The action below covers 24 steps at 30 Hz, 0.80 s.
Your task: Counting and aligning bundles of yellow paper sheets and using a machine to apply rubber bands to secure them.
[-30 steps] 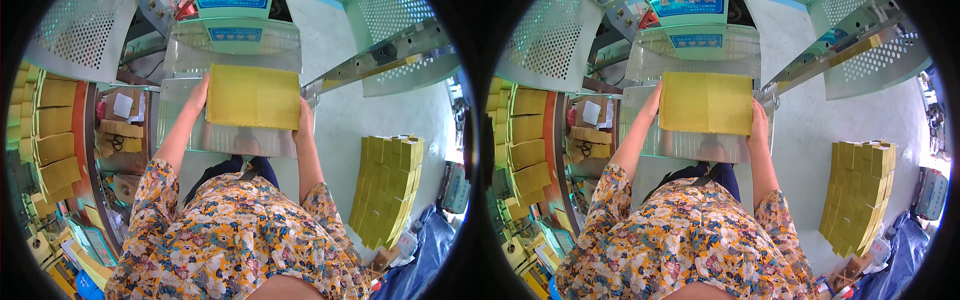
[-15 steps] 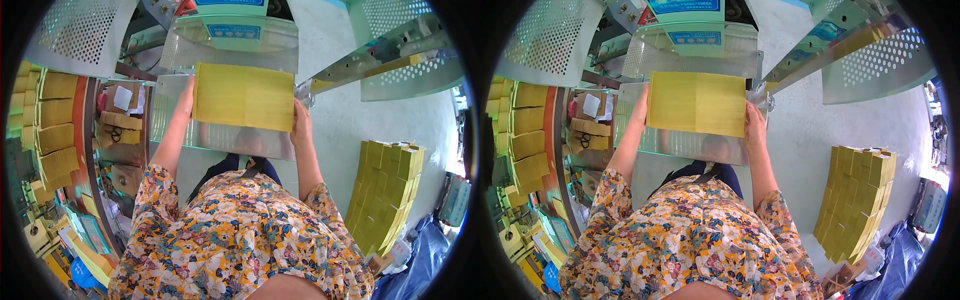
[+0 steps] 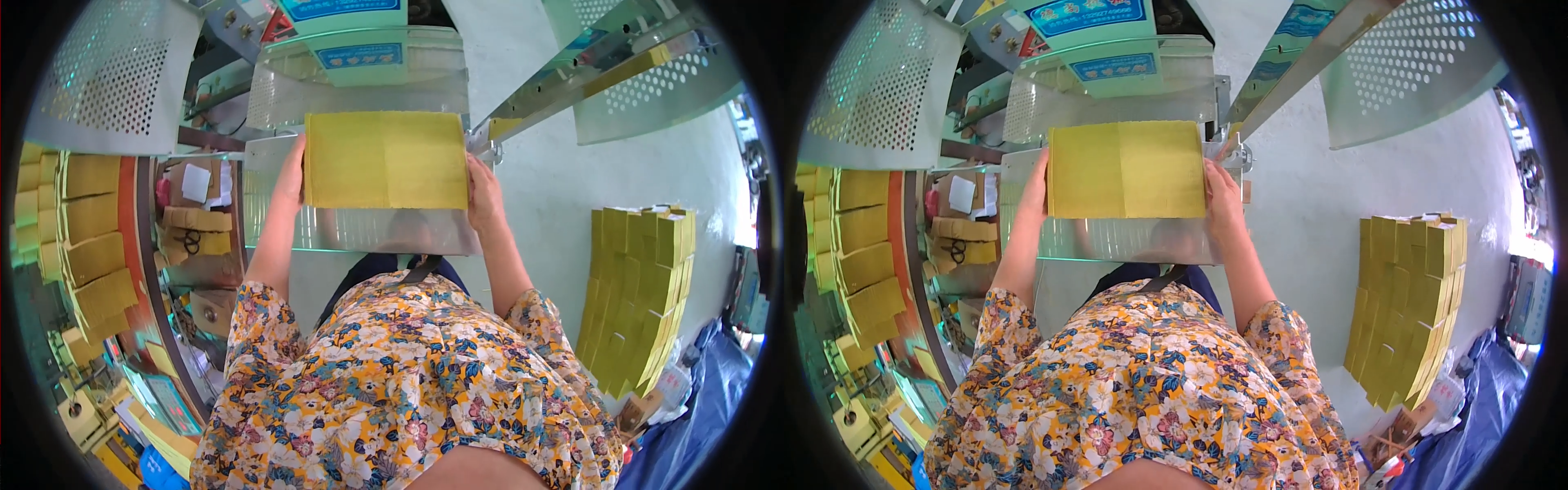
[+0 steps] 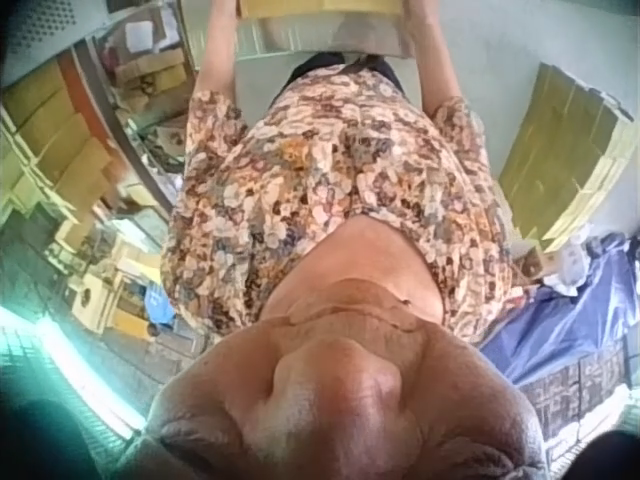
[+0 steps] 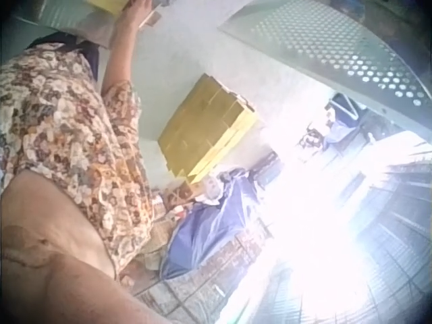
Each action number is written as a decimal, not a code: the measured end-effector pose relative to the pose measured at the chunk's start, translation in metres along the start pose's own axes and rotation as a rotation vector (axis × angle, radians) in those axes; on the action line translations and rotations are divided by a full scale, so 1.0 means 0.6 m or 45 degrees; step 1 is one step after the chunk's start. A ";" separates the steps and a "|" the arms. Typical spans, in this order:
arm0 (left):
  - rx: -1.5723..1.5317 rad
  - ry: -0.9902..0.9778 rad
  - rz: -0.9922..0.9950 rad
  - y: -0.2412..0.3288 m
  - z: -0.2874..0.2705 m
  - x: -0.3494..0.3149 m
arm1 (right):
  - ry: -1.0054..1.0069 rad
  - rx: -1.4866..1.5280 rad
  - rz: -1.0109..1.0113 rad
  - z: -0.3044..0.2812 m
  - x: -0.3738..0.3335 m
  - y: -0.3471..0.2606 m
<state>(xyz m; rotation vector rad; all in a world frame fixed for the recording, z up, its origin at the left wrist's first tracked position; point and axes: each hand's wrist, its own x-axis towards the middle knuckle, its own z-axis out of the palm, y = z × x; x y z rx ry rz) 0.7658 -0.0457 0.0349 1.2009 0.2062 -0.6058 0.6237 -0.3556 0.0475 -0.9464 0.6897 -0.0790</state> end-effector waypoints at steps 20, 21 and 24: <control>0.534 -0.044 -0.086 0.025 0.074 -0.009 | 0.096 -0.080 -0.136 -0.041 -0.014 -0.037; 0.537 -0.045 -0.092 0.024 0.072 -0.008 | 0.106 -0.093 -0.116 -0.040 -0.016 -0.040; 0.535 -0.054 -0.077 0.022 0.069 -0.007 | 0.105 -0.100 -0.149 -0.041 -0.014 -0.038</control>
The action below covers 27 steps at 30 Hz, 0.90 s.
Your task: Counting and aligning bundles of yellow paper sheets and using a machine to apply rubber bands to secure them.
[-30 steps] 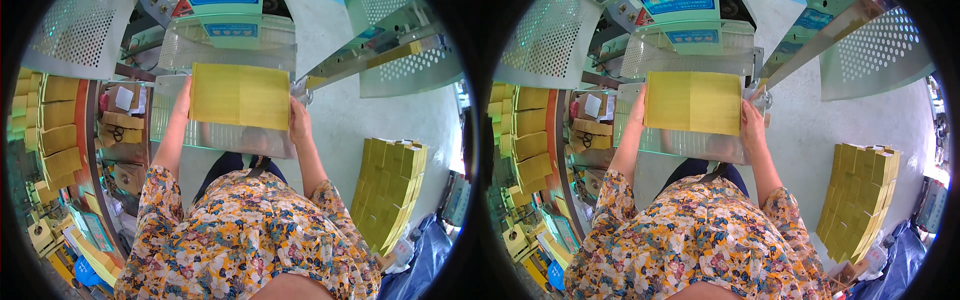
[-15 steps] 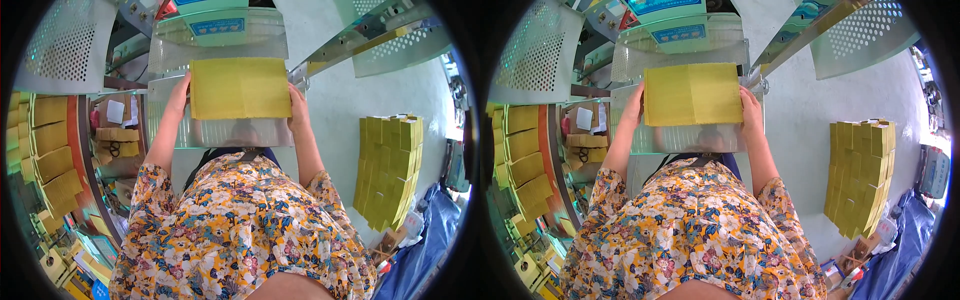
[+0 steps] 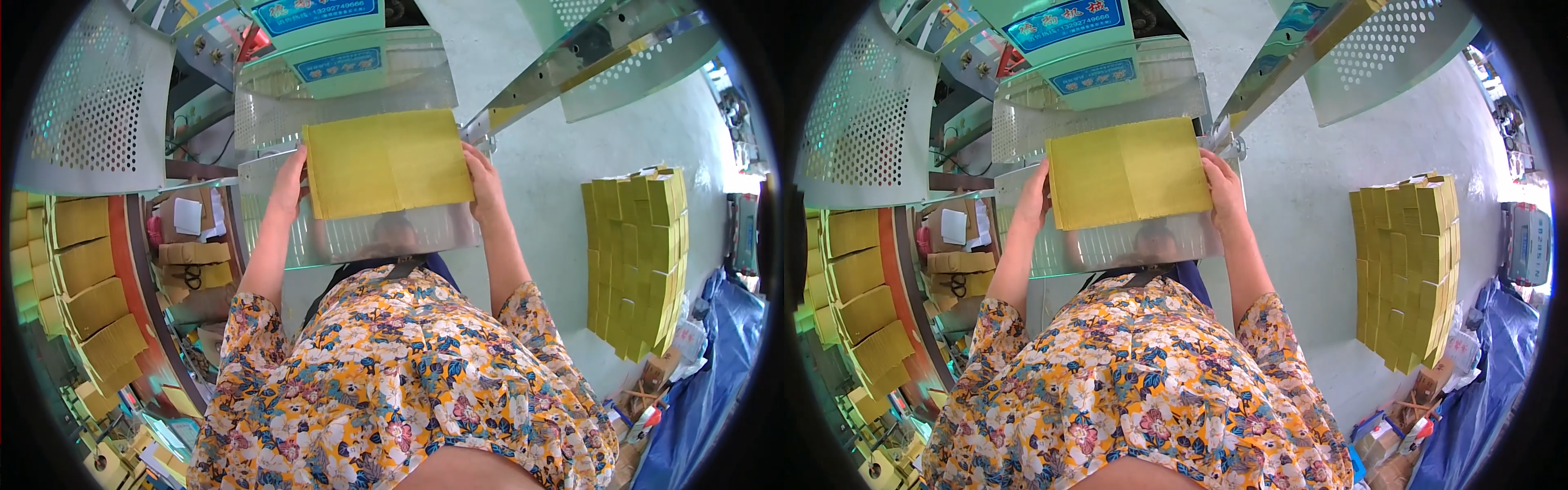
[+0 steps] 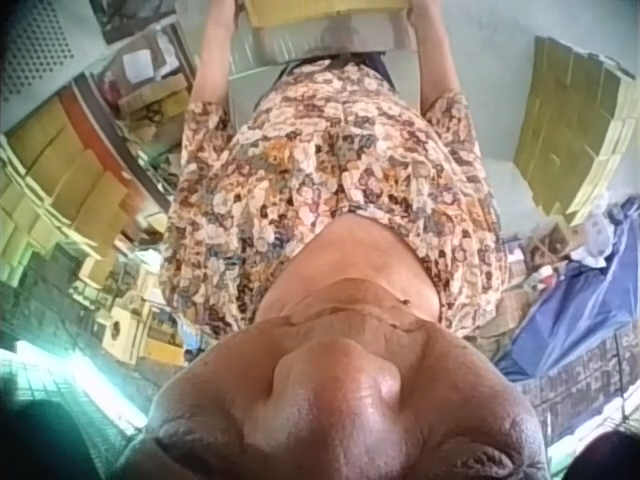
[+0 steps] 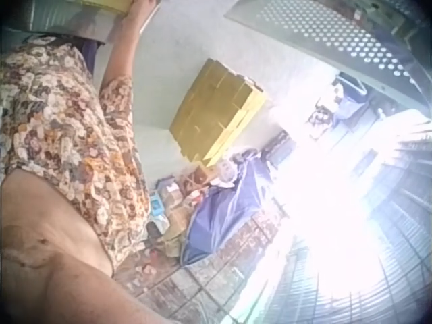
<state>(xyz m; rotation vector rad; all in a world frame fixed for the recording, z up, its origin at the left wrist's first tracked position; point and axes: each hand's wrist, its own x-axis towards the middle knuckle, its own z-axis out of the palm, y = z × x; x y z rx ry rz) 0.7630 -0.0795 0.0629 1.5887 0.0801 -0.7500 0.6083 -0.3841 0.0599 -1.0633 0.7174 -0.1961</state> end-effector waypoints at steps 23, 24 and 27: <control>-0.135 0.102 0.216 -0.029 0.022 0.008 | -0.028 -0.039 -0.069 0.016 -0.015 -0.003; -0.157 0.109 0.250 -0.031 0.025 0.009 | -0.032 -0.052 -0.071 0.016 -0.015 -0.003; -0.198 0.100 0.299 -0.034 0.028 0.007 | -0.041 -0.036 -0.072 0.014 -0.015 -0.002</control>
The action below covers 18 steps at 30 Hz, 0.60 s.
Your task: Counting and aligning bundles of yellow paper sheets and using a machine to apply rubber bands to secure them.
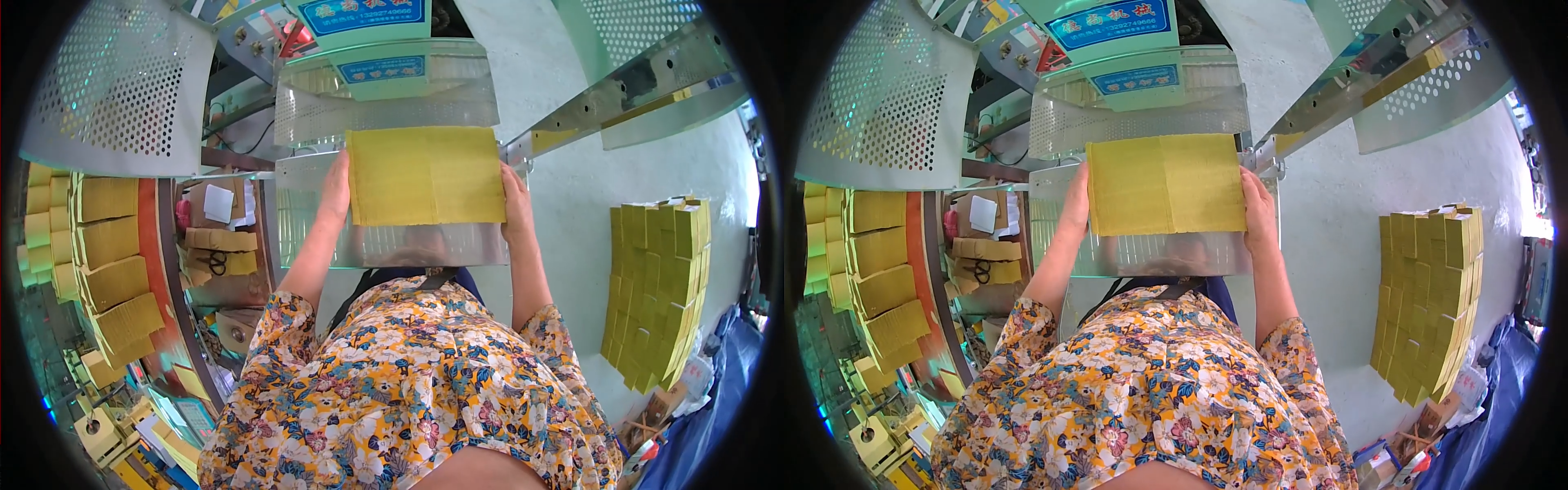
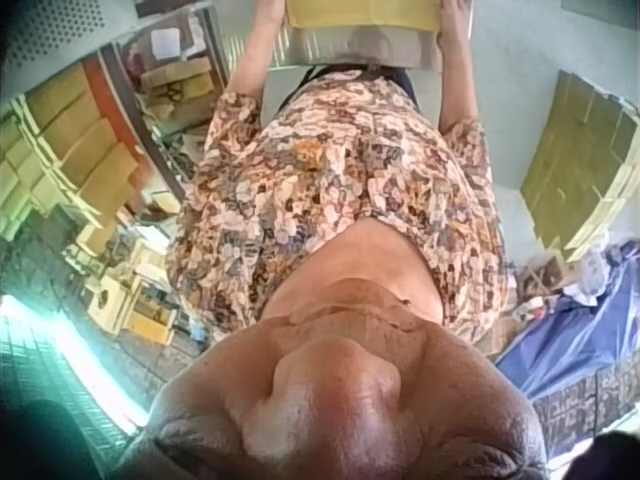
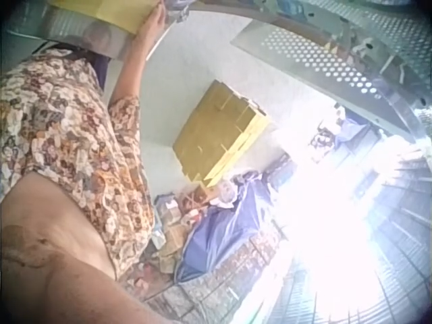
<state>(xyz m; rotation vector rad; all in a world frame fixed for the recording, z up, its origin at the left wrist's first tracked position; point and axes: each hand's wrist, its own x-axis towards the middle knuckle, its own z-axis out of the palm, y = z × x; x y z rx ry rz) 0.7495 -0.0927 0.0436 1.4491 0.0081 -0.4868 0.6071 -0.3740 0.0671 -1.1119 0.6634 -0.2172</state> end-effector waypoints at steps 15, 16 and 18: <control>-0.564 -0.113 -0.193 0.008 0.047 -0.041 | -0.088 0.270 0.020 0.002 -0.004 0.004; -0.572 -0.097 -0.185 0.009 0.055 -0.043 | -0.086 0.269 0.010 0.008 -0.006 0.003; -0.565 -0.090 -0.160 0.017 0.073 -0.044 | -0.042 0.273 0.049 0.022 -0.009 -0.005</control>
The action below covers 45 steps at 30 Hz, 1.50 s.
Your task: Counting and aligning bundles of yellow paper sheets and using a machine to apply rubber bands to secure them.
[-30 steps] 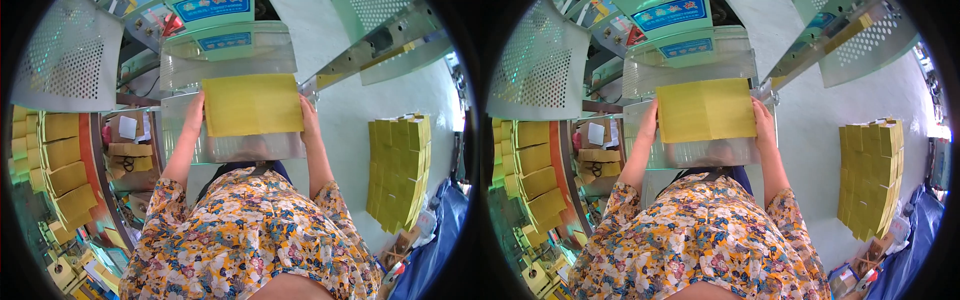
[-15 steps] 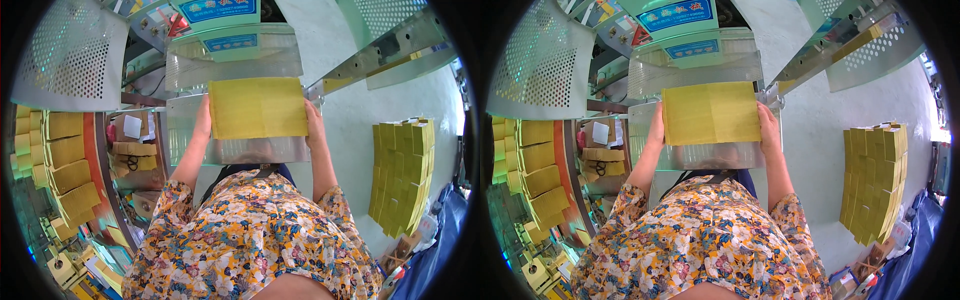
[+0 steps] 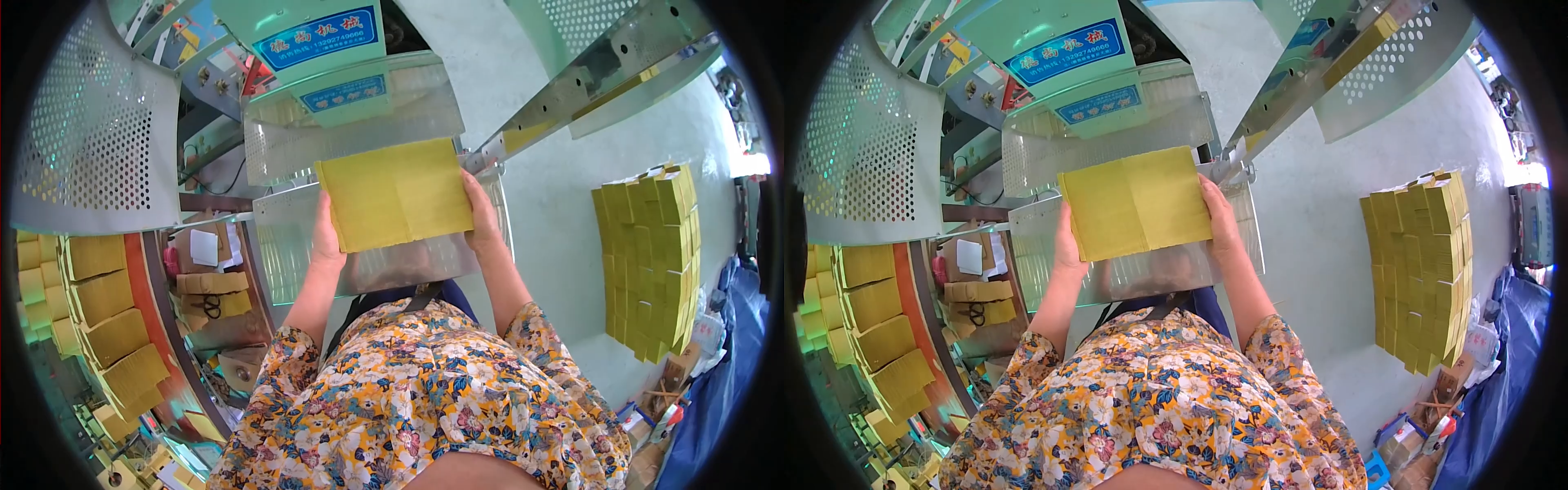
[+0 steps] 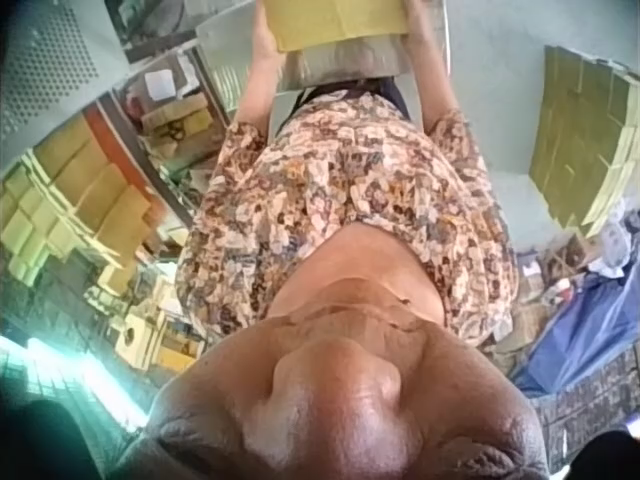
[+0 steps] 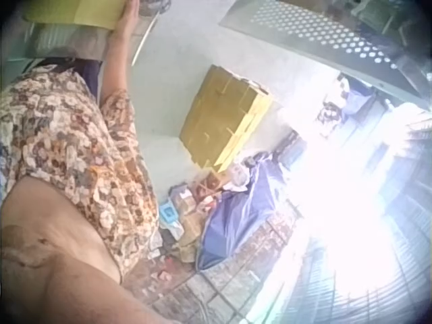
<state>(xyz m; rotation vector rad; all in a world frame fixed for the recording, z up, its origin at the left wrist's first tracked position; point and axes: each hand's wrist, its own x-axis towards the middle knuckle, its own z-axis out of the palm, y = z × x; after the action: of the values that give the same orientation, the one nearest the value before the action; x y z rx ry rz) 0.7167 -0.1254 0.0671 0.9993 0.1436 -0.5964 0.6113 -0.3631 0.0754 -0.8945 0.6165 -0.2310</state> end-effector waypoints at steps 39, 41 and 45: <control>0.118 -0.085 0.067 0.026 0.025 0.101 | 0.058 -0.213 -0.181 0.015 0.074 -0.059; 0.125 -0.088 0.081 0.027 0.022 0.094 | 0.219 -0.178 -0.101 0.018 0.078 -0.061; 0.210 -0.149 0.083 0.036 0.027 0.077 | 0.118 -0.241 -0.033 0.004 0.089 -0.048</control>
<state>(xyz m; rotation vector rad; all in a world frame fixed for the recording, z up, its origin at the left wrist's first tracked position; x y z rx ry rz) 0.7639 -0.1489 0.0746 1.1209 -0.0425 -0.6121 0.6573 -0.4027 0.0777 -1.0790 0.7213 -0.2415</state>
